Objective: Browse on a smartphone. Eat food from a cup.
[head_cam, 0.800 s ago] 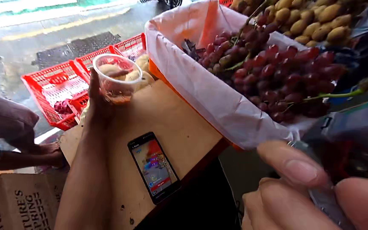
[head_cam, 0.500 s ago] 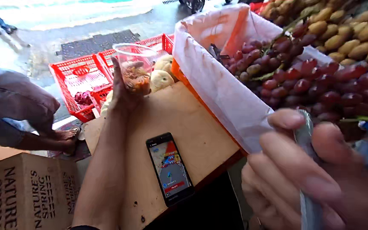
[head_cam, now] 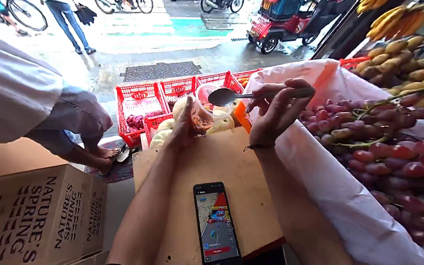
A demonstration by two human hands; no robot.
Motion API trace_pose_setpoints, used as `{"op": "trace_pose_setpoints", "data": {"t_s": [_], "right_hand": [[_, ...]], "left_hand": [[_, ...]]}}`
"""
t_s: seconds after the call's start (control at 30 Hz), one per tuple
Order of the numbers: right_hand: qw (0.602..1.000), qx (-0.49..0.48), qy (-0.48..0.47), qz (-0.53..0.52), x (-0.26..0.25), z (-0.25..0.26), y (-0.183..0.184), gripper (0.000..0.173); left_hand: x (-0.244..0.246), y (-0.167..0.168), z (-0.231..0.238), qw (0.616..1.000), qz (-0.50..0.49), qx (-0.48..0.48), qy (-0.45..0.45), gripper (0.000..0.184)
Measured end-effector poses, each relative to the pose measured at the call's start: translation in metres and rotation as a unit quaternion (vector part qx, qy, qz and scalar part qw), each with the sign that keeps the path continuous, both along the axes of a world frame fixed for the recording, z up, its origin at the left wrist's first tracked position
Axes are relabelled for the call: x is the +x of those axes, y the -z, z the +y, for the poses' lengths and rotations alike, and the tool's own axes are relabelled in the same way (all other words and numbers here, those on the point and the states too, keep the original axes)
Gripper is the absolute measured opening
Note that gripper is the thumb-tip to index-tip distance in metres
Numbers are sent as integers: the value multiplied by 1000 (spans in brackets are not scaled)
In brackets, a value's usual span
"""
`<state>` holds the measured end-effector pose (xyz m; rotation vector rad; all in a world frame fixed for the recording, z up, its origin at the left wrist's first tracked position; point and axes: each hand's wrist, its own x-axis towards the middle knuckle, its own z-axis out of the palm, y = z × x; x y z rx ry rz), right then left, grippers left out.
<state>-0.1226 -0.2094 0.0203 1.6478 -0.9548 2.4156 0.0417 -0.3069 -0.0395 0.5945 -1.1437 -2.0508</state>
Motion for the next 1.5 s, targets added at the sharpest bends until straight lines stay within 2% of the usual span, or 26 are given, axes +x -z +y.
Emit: {"op": "trace_pose_setpoints", "data": {"t_s": [0.1,0.17,0.3,0.4,0.57,0.73,0.9,1.07,1.17,1.37,1.5], "right_hand": [[995,-19,13,98,-2,9,2,13],[986,4,19,167,3,17,5,18],[960,-25,8,278,9,21,9,18],[945,-59,10,321,13,21,6,12],[941,-42,-4,335,15,23,1,12],[945,17,-48,322,21,22,1,10],[950,105,-134,262,23,21,6,15],[943,132,-157,262,22,22,7,20],[953,109,-138,246,16,24,5,26],[972,45,-39,228,13,26,-1,21],[957,29,1,289,14,25,-1,21]], "left_hand": [[0,-3,2,1000,20,11,6,60],[1,-5,6,999,42,19,11,60],[1,-6,10,995,95,39,18,73],[5,-6,11,986,146,75,15,73],[5,-5,11,985,150,82,-9,73],[6,-2,13,987,146,44,-56,55],[2,-9,15,992,98,56,-59,58],[0,-20,22,993,52,55,-86,52],[-1,-22,22,996,33,41,-70,58],[0,-18,20,993,55,60,-82,59],[-3,-14,16,994,50,59,-78,58]]}}
